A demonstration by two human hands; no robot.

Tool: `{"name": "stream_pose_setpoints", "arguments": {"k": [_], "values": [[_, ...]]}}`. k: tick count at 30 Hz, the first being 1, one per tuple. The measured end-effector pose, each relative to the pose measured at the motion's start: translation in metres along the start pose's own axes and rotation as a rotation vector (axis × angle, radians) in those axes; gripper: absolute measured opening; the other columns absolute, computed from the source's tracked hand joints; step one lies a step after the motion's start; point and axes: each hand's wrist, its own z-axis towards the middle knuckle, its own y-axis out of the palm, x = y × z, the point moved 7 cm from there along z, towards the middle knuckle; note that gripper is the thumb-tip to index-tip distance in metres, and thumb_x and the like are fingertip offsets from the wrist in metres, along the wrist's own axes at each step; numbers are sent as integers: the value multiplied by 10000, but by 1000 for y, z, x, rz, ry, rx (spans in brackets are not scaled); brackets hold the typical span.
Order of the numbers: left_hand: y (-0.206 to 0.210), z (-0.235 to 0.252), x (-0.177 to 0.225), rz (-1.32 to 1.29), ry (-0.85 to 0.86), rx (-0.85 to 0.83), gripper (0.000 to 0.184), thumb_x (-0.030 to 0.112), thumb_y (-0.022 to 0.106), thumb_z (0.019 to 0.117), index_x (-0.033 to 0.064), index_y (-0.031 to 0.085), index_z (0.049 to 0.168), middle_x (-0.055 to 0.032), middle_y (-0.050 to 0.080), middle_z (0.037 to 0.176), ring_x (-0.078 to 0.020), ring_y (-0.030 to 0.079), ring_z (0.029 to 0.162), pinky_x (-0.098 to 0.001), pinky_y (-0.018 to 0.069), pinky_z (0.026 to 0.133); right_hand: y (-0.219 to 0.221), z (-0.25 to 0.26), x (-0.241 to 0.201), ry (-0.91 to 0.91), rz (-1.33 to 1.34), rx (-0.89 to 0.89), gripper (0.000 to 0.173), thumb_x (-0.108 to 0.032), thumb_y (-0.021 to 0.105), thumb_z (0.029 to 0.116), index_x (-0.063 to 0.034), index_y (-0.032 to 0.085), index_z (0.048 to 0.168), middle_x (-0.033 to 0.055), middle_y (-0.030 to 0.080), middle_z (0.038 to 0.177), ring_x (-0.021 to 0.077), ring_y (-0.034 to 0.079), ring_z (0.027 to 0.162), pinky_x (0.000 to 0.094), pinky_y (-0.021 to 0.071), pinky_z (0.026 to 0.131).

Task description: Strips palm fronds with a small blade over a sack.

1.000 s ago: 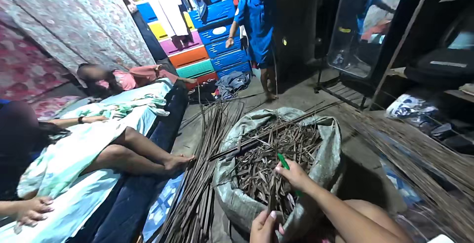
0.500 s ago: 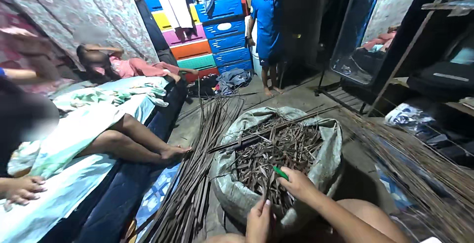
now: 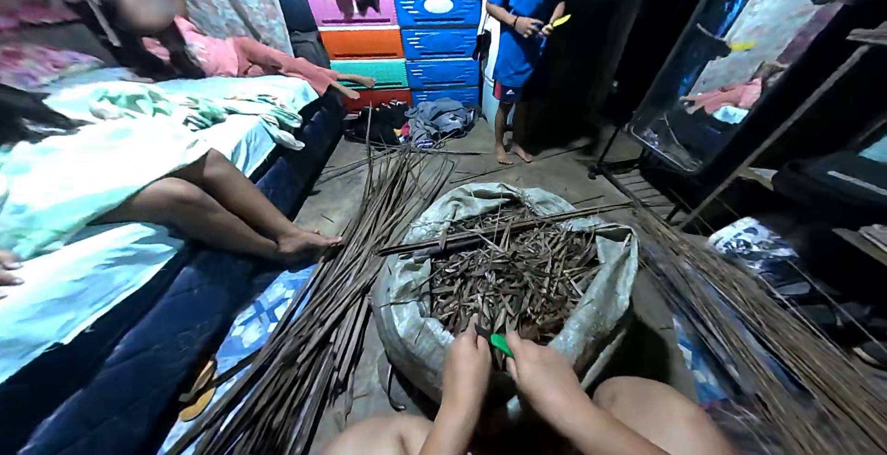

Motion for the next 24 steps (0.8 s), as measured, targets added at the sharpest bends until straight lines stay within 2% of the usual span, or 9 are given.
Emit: {"name": "stream_pose_setpoints", "arguments": {"k": [2, 6, 9, 13, 17, 19, 21, 23, 24], "values": [[-4, 1, -4, -29, -21, 16, 424, 207, 378, 1106, 68, 571, 1457, -216, 711, 1165, -360, 683, 1101, -553, 511, 978, 1, 6, -7, 4, -5, 28, 361, -261, 421, 1110, -64, 532, 1391, 225, 690, 1222, 407, 687, 1146, 574, 552, 928], [-7, 3, -8, -22, -35, 34, 354, 215, 406, 1104, 8, 677, 1200, -218, 702, 1034, -361, 685, 1008, -559, 520, 899, 2, 22, -16, 13, -17, 82, 349, -251, 423, 1107, -57, 547, 1369, 213, 701, 1197, 394, 698, 1126, 562, 562, 913], [1, -2, -5, -10, -8, -28, 437, 261, 401, 1121, 86, 536, 1498, -207, 689, 1276, -358, 657, 1206, -552, 477, 1058, -6, 42, -3, 127, -12, 101, 374, -238, 391, 1113, -62, 516, 1418, 223, 691, 1229, 405, 684, 1157, 572, 554, 930], [10, -12, -1, -15, 23, -77, 454, 263, 389, 1119, 111, 495, 1534, -198, 681, 1302, -350, 652, 1221, -547, 471, 1069, -30, 55, 31, 255, 44, 161, 389, -231, 391, 1106, -57, 487, 1440, 219, 676, 1271, 394, 672, 1186, 576, 540, 960], [7, -9, -4, -31, 27, -71, 458, 267, 387, 1122, 104, 486, 1538, -206, 673, 1314, -357, 645, 1233, -554, 468, 1074, -26, 30, 14, 120, 134, 81, 381, -303, 412, 1110, -62, 537, 1377, 222, 694, 1211, 399, 682, 1148, 590, 531, 954], [3, -9, -5, -34, 19, -58, 418, 235, 402, 1111, 35, 589, 1427, -223, 688, 1254, -369, 659, 1190, -567, 488, 1038, -10, 16, -1, 41, 163, 2, 381, -313, 417, 1106, -55, 565, 1343, 225, 699, 1182, 402, 684, 1128, 608, 527, 946], [1, -10, -5, 3, -5, -48, 347, 192, 414, 1085, -20, 678, 1163, -229, 700, 1076, -374, 683, 1051, -568, 520, 922, 4, 9, -9, 5, 138, -53, 365, -302, 408, 1108, -49, 568, 1317, 224, 694, 1186, 402, 682, 1131, 604, 525, 942], [2, -10, -7, 22, 1, -56, 349, 194, 412, 1088, -21, 683, 1133, -228, 699, 1045, -372, 683, 1035, -562, 520, 913, 7, 11, -10, 24, 59, -49, 372, -309, 398, 1115, -59, 552, 1342, 216, 695, 1215, 396, 682, 1156, 589, 532, 952], [3, -10, -7, 23, 16, -55, 355, 208, 411, 1099, -10, 674, 1195, -230, 703, 1082, -375, 682, 1065, -565, 516, 940, 7, 15, -8, 42, 22, -24, 376, -314, 397, 1115, -63, 547, 1351, 213, 700, 1214, 394, 686, 1157, 584, 539, 948]]}}
